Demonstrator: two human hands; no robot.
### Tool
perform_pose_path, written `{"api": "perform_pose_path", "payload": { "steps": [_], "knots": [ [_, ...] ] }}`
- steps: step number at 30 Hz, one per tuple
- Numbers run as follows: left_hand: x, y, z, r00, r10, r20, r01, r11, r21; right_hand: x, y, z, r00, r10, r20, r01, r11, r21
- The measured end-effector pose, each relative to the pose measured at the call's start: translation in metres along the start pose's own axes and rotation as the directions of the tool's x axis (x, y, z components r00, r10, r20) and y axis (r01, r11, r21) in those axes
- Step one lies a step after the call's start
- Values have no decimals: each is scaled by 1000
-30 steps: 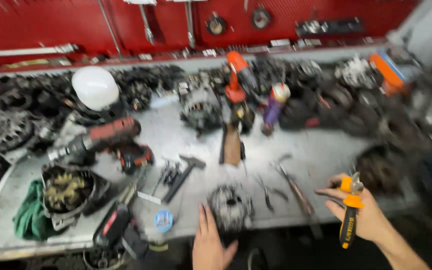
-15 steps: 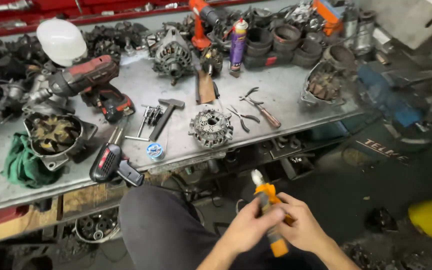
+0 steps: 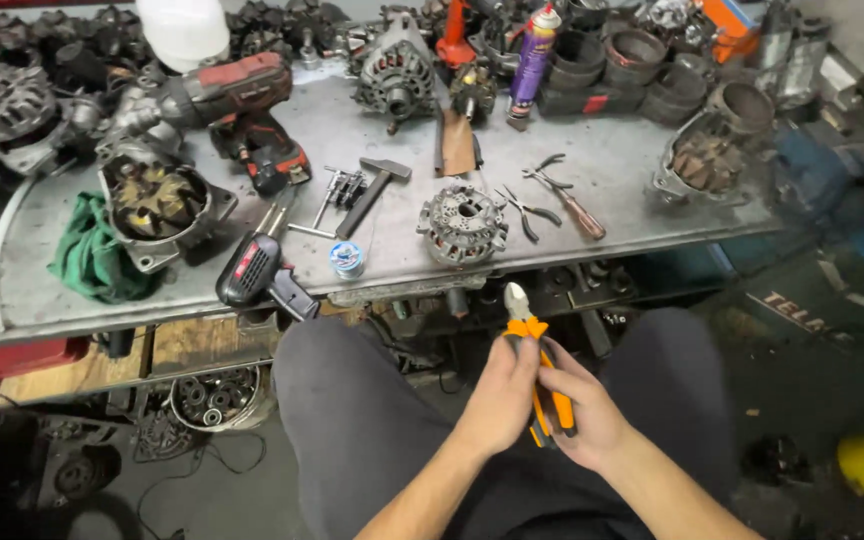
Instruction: The person holds an alternator and uses a screwdriver to adjust internal components, then switches to pliers to manipulate small parts. The alternator is rotated and inspected throughout the process.
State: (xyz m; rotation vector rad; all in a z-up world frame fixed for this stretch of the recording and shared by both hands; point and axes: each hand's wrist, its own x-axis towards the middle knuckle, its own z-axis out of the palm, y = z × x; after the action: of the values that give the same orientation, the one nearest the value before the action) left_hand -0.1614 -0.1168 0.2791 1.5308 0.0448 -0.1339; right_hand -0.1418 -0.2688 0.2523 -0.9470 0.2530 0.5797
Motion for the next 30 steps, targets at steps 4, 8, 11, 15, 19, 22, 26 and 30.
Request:
{"api": "perform_pose_path", "payload": {
  "steps": [4,8,11,15,19,22,26,30],
  "knots": [
    [4,31,-13,976,-213,52,198,956,217,5,-15,7,996,84,21,-84,996,-15],
    [28,57,-36,975,-216,49,161,845,510,16,-39,-15,992,102,-79,-111,986,-125],
    [50,73,-62,992,-125,32,74,755,652,15,-60,-22,998,3,-55,-11,990,-144],
    [93,70,-102,992,86,-97,3,731,682,37,-87,-16,994,-28,105,45,986,-161],
    [128,49,-129,958,280,-63,-123,599,792,71,-107,-6,952,-40,304,58,997,-51],
    [166,44,-144,993,111,32,-86,527,846,106,-110,2,989,-142,39,147,957,-251],
    [192,29,-145,986,37,160,-161,420,893,130,-104,-5,988,-116,-103,87,964,-250],
    [204,-8,-148,940,266,215,-297,320,900,132,-94,-14,978,113,174,-75,974,-213]
  ]
}}
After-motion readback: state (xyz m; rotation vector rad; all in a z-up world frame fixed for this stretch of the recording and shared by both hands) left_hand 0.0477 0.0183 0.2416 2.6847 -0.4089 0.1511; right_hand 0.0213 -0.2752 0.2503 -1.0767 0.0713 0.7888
